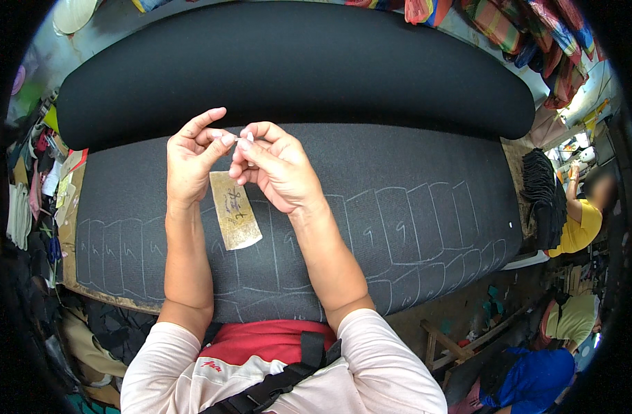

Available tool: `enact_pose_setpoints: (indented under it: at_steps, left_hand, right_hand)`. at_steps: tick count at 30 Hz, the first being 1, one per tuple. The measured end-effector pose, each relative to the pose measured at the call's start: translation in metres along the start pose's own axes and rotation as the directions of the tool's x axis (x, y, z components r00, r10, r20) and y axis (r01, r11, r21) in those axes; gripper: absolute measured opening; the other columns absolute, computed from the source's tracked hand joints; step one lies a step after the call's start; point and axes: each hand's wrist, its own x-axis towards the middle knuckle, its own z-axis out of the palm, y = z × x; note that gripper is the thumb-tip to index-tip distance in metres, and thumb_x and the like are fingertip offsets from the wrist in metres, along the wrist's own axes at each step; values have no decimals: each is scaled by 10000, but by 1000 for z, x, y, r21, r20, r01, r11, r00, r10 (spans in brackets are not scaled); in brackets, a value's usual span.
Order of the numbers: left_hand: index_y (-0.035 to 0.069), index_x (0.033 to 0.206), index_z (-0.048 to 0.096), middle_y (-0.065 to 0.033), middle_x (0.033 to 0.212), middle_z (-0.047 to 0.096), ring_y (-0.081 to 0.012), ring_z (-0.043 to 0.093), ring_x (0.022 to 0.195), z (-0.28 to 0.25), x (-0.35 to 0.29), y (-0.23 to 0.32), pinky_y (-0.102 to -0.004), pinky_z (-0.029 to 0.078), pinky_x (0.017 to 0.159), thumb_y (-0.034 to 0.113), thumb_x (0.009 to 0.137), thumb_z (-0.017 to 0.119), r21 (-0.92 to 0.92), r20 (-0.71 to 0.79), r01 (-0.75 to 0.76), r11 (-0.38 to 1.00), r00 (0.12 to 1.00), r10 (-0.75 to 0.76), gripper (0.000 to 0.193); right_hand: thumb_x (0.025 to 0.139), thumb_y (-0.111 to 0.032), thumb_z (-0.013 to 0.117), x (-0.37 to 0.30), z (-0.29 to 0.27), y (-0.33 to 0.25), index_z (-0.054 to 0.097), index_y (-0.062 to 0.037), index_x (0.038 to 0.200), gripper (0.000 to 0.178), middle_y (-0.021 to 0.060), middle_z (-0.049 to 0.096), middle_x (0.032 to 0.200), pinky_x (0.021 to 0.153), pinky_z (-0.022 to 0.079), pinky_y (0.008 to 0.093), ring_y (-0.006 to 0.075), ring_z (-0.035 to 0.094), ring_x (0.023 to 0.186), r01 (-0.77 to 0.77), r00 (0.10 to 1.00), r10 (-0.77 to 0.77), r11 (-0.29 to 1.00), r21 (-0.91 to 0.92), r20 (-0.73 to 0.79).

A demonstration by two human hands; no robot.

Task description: The person uses a small rectangular template and a white marking tool to draw outlines and symbols on a large roll of black fabric. They repeatedly position the template, trace its edges, and mark sections with numbers and symbols.

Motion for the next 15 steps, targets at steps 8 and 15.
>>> enact_pose_setpoints:
  at_steps: [8,15]
  left_hand:
    - [-38,1135,579,-89,813,676,-101,642,752,0,-2,5,-210,511,707,-34,778,671,86,-4,-29,996,1000,29,368]
    - [-36,1119,591,-86,810,674,-97,638,758,-9,0,9,-208,508,711,-35,772,674,104,-26,-29,994,999,32,357]
  right_hand:
    - [898,-91,576,2,-2,6,626,24,1033,185,107,656,840,613,548,272,171,647,768,164,929,-303,853,-496,-214]
    - [880,-53,583,-1,-2,-5,579,39,1079,220,138,655,835,575,546,262,186,654,688,139,967,-189,954,-265,-173]
